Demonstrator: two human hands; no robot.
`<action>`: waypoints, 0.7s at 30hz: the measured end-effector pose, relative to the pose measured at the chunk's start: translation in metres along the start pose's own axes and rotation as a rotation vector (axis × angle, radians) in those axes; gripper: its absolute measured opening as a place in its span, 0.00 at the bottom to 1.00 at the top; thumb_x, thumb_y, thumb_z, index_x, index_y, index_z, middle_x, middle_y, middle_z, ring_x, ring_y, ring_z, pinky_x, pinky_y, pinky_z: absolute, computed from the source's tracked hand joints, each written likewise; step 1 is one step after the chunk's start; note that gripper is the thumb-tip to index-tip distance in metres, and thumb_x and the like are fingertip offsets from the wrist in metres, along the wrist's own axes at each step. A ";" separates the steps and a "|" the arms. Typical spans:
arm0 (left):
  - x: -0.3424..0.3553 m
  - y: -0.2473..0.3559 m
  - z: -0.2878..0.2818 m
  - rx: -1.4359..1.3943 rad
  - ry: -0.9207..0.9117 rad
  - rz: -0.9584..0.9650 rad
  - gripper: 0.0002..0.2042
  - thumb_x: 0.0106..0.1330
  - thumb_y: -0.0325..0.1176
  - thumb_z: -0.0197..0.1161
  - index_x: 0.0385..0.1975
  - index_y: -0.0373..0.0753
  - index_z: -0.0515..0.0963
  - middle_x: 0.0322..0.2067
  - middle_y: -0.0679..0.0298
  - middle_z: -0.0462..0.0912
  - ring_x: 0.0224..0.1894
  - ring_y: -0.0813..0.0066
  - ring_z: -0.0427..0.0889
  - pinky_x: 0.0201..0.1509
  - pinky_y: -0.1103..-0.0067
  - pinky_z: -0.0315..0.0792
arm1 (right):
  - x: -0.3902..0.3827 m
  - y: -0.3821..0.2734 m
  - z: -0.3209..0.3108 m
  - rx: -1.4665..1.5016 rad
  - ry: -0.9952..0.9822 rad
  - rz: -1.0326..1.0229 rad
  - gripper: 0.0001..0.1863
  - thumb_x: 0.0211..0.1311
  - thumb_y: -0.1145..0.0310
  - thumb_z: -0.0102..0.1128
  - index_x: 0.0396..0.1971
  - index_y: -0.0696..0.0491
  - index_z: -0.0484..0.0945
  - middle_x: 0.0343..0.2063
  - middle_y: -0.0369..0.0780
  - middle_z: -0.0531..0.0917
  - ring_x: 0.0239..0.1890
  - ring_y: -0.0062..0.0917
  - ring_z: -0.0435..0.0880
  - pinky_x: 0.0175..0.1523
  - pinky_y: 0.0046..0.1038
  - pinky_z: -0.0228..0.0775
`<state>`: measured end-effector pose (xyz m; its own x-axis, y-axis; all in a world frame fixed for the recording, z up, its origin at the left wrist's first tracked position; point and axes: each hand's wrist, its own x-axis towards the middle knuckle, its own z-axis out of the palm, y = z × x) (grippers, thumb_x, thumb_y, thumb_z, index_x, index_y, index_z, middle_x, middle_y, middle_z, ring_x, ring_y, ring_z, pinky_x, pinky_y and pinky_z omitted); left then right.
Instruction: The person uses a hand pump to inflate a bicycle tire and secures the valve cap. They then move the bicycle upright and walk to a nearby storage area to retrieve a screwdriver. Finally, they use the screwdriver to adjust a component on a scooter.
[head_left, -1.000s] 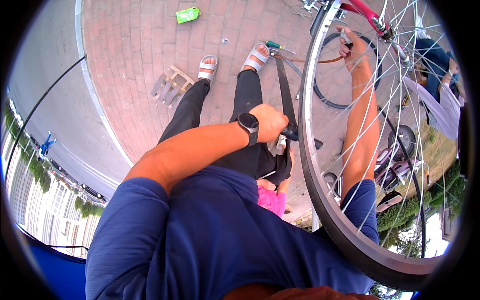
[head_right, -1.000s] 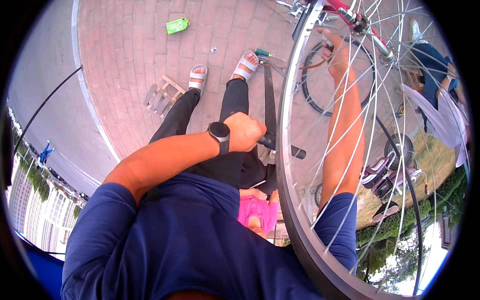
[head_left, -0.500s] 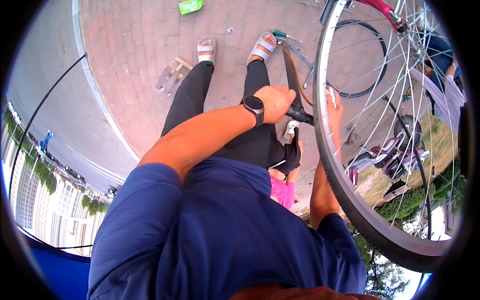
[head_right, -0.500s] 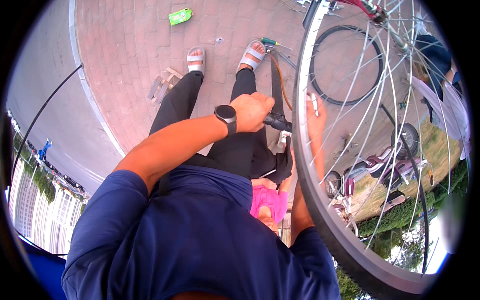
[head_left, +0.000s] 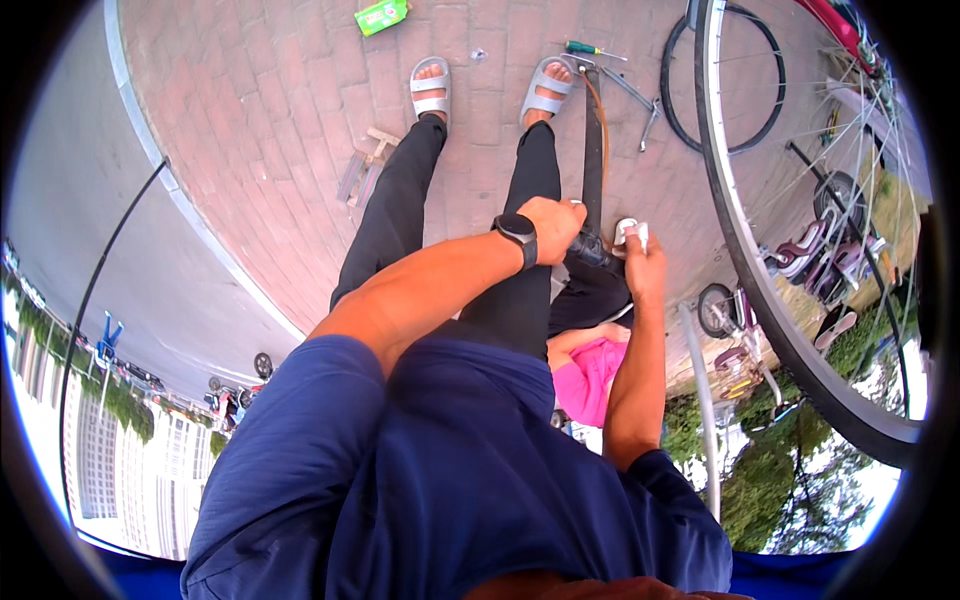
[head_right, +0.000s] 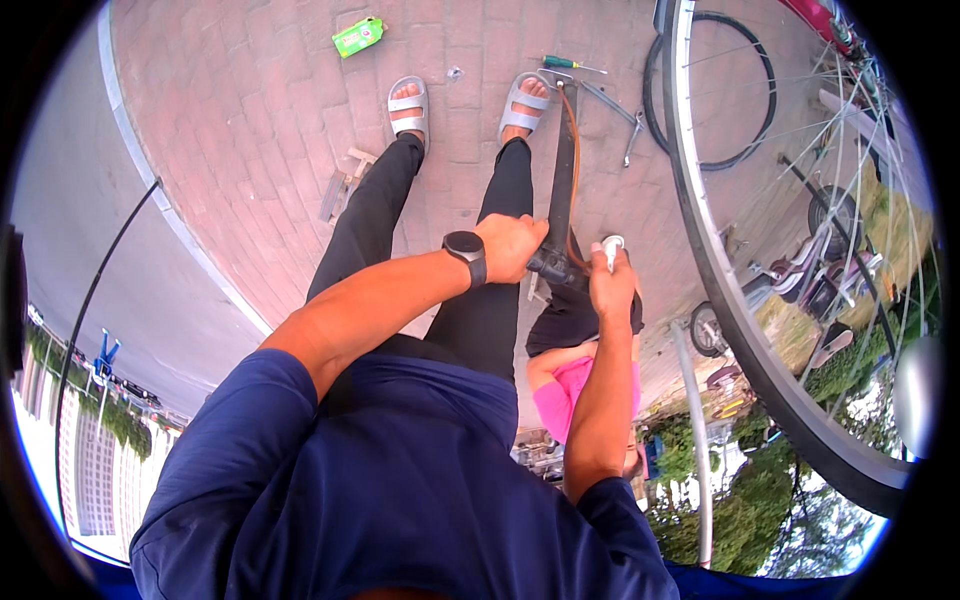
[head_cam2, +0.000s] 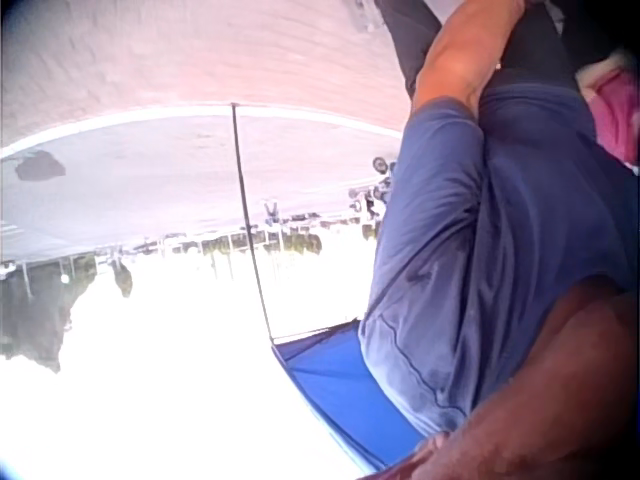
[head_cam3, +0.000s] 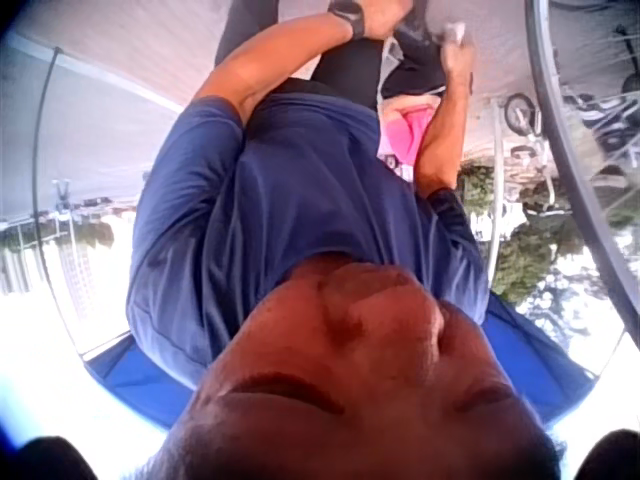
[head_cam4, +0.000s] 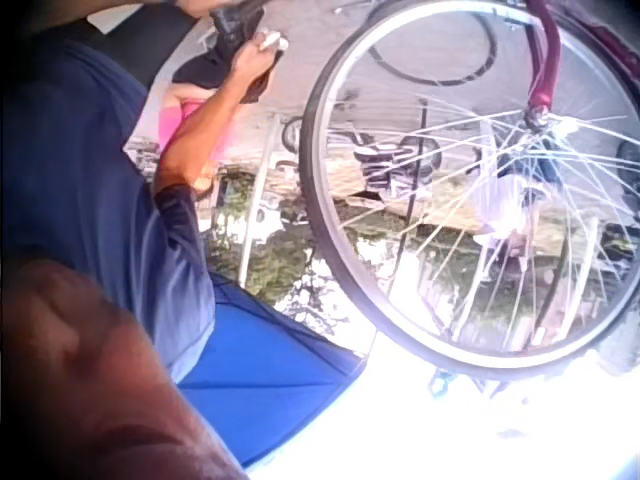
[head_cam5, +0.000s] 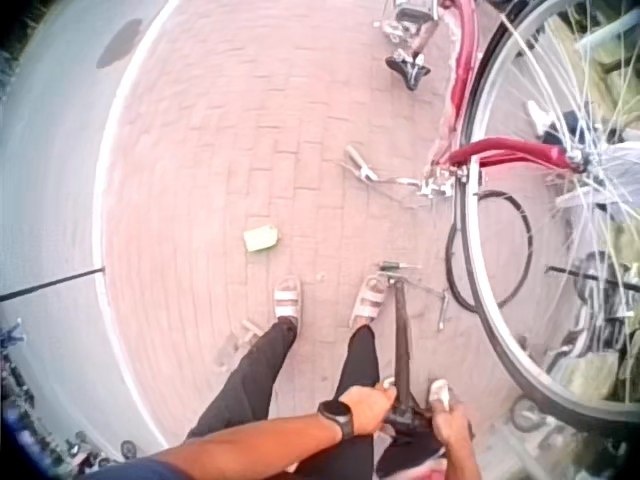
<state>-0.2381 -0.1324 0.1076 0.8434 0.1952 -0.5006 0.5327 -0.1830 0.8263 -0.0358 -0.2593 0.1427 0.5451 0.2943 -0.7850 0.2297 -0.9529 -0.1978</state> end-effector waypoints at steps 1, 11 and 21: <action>-0.003 -0.005 0.010 -0.002 -0.007 -0.001 0.19 0.47 0.26 0.67 0.40 0.32 0.72 0.35 0.47 0.80 0.36 0.48 0.83 0.37 0.62 0.78 | -0.003 0.001 0.011 0.070 -0.077 0.077 0.19 0.66 0.59 0.57 0.43 0.62 0.78 0.29 0.41 0.83 0.31 0.27 0.82 0.40 0.26 0.72; 0.002 -0.007 0.110 -0.209 -0.121 0.116 0.16 0.48 0.26 0.67 0.36 0.31 0.72 0.32 0.48 0.78 0.34 0.50 0.83 0.35 0.63 0.79 | 0.058 0.030 0.100 0.492 -0.153 0.493 0.13 0.71 0.60 0.50 0.45 0.54 0.72 0.25 0.39 0.79 0.19 0.27 0.80 0.21 0.28 0.74; 0.034 -0.106 0.093 -0.366 -0.042 -0.142 0.20 0.54 0.41 0.71 0.38 0.33 0.76 0.33 0.49 0.81 0.36 0.49 0.82 0.40 0.61 0.76 | 0.076 0.182 0.189 0.681 -0.062 0.442 0.17 0.66 0.61 0.57 0.49 0.56 0.73 0.28 0.36 0.77 0.21 0.23 0.77 0.25 0.26 0.72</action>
<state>-0.2596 -0.1961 -0.0207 0.7692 0.1526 -0.6205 0.5908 0.2000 0.7816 -0.1047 -0.4238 -0.0640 0.4204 -0.1052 -0.9012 -0.5480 -0.8211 -0.1597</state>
